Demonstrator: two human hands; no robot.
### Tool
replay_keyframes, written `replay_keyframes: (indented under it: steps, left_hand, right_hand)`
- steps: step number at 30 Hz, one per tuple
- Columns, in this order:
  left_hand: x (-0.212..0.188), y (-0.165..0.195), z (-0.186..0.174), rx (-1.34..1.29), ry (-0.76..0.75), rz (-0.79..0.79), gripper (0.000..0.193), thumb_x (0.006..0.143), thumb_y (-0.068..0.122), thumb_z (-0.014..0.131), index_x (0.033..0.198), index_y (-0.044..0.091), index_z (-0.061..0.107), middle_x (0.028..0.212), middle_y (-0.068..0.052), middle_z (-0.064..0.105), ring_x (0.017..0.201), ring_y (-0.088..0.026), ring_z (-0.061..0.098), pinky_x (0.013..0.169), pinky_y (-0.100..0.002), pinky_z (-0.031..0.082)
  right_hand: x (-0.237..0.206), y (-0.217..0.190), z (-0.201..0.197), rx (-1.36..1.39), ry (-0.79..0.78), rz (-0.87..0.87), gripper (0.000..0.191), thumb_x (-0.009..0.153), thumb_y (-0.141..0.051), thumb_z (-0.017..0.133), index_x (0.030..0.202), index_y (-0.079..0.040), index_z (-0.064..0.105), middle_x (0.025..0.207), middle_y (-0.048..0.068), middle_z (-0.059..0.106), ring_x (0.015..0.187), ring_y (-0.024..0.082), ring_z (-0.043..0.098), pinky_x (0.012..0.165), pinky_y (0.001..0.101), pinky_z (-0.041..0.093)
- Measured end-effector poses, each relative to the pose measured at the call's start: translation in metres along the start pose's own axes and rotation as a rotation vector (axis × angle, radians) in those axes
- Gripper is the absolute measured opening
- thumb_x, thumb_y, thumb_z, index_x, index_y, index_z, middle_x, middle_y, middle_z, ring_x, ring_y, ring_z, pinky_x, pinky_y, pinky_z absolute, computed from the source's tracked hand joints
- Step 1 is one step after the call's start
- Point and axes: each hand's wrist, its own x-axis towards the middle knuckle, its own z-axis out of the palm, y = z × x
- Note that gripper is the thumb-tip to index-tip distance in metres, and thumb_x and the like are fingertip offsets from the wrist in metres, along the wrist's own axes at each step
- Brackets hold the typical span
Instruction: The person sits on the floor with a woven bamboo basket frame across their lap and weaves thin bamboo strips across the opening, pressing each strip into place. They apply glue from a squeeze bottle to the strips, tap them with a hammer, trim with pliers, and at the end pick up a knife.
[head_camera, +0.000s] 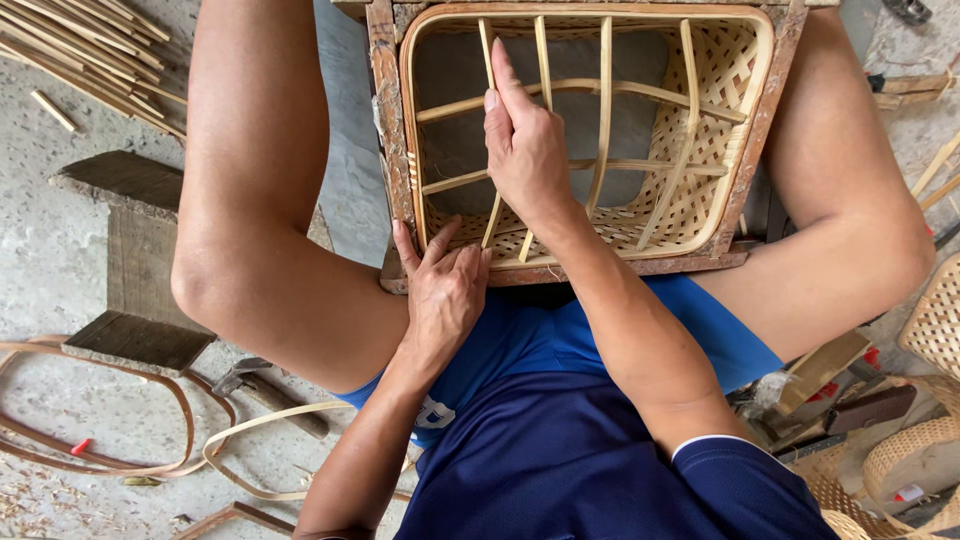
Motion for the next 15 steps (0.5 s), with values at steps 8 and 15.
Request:
replay_keyframes:
  steps: [8, 15]
  left_hand:
    - [-0.002, 0.001, -0.001, 0.029, -0.028, -0.036, 0.012, 0.097, 0.017, 0.07, 0.094, 0.005, 0.07, 0.097, -0.011, 0.073, 0.122, -0.031, 0.065, 0.121, -0.071, 0.013]
    - [-0.037, 0.002, 0.003, 0.526, -0.089, 0.036, 0.028, 0.111, 0.017, 0.064, 0.084, 0.02, 0.068, 0.082, 0.004, 0.07, 0.125, -0.021, 0.072, 0.124, -0.072, 0.003]
  right_hand:
    - [0.006, -0.042, -0.03, -0.186, -0.254, 0.193, 0.05, 0.109, -0.019, 0.055, 0.154, -0.002, 0.041, 0.06, 0.009, 0.065, 0.045, 0.022, 0.062, 0.044, 0.0362, 0.051]
    - [-0.107, -0.046, -0.178, -0.044, 0.13, -0.069, 0.036, 0.114, -0.02, 0.062, 0.147, -0.008, 0.056, 0.119, 0.012, 0.075, 0.093, 0.022, 0.077, 0.083, 0.0297, 0.063]
